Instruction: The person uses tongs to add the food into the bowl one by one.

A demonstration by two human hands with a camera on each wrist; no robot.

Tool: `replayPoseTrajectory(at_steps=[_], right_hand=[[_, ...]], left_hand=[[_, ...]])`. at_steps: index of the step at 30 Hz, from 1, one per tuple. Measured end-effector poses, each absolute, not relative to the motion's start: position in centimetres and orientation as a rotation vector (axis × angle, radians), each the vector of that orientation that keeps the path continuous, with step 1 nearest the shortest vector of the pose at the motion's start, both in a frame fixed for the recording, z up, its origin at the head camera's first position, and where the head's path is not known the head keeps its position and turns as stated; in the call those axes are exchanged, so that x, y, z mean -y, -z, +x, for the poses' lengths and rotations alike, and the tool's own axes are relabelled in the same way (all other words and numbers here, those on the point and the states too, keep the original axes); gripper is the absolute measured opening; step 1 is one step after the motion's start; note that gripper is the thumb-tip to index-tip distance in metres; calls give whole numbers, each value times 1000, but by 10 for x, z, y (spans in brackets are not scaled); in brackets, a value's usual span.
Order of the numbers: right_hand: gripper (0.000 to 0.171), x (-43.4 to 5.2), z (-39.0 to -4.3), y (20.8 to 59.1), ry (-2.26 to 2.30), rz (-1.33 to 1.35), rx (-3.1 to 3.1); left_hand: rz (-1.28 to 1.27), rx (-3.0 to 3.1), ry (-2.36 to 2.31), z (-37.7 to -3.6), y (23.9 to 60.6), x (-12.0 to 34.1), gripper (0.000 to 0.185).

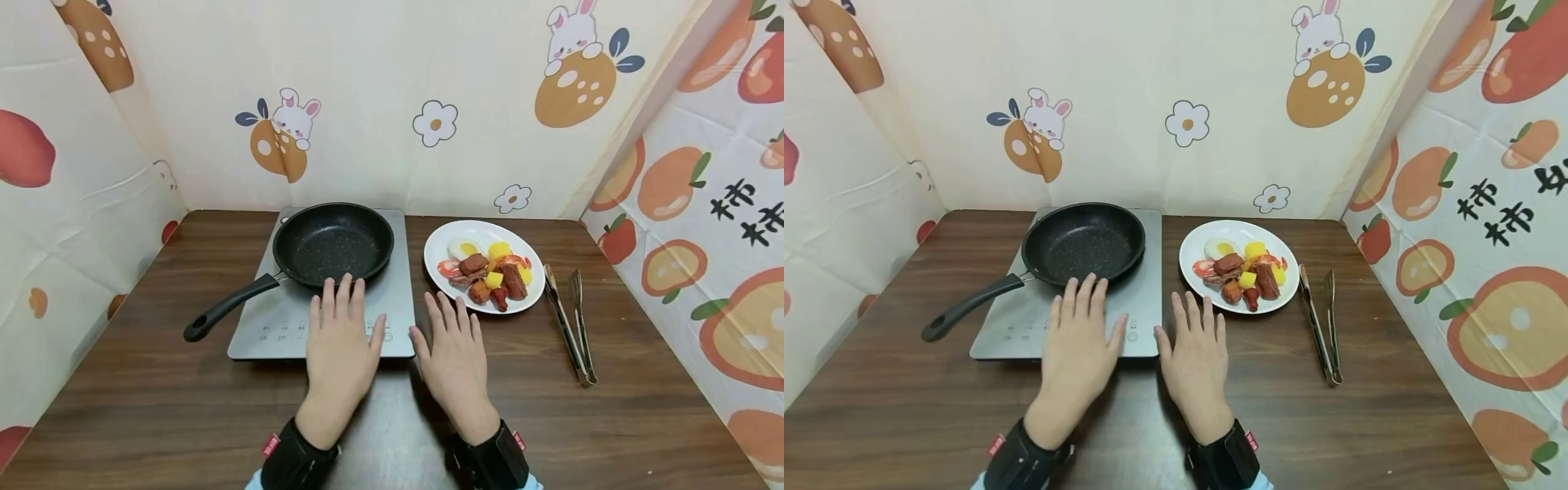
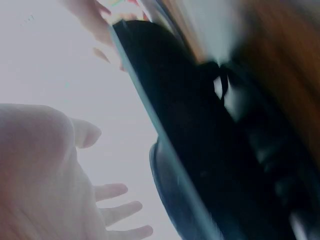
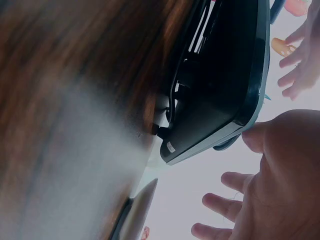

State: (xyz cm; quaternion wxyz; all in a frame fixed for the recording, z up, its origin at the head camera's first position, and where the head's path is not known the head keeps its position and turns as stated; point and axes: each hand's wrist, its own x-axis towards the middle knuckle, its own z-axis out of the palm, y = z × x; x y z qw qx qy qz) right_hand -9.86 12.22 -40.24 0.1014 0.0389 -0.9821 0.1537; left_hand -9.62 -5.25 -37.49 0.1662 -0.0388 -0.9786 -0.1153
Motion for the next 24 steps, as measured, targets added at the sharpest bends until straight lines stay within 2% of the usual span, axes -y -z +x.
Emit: replayPoseTrajectory(at_steps=[9,13,24], right_hand=[[61,-121,-100,402,-472,89,2917],[59,-121,-99,400,-463,101,2919],[59,-111,-95,402,-460,153,2954]], left_hand=[[-168,2541,127,-118,360,142,42],[-221,2472,44,-126,358,176,43],[-353,2677,98,-140,360,208,34]])
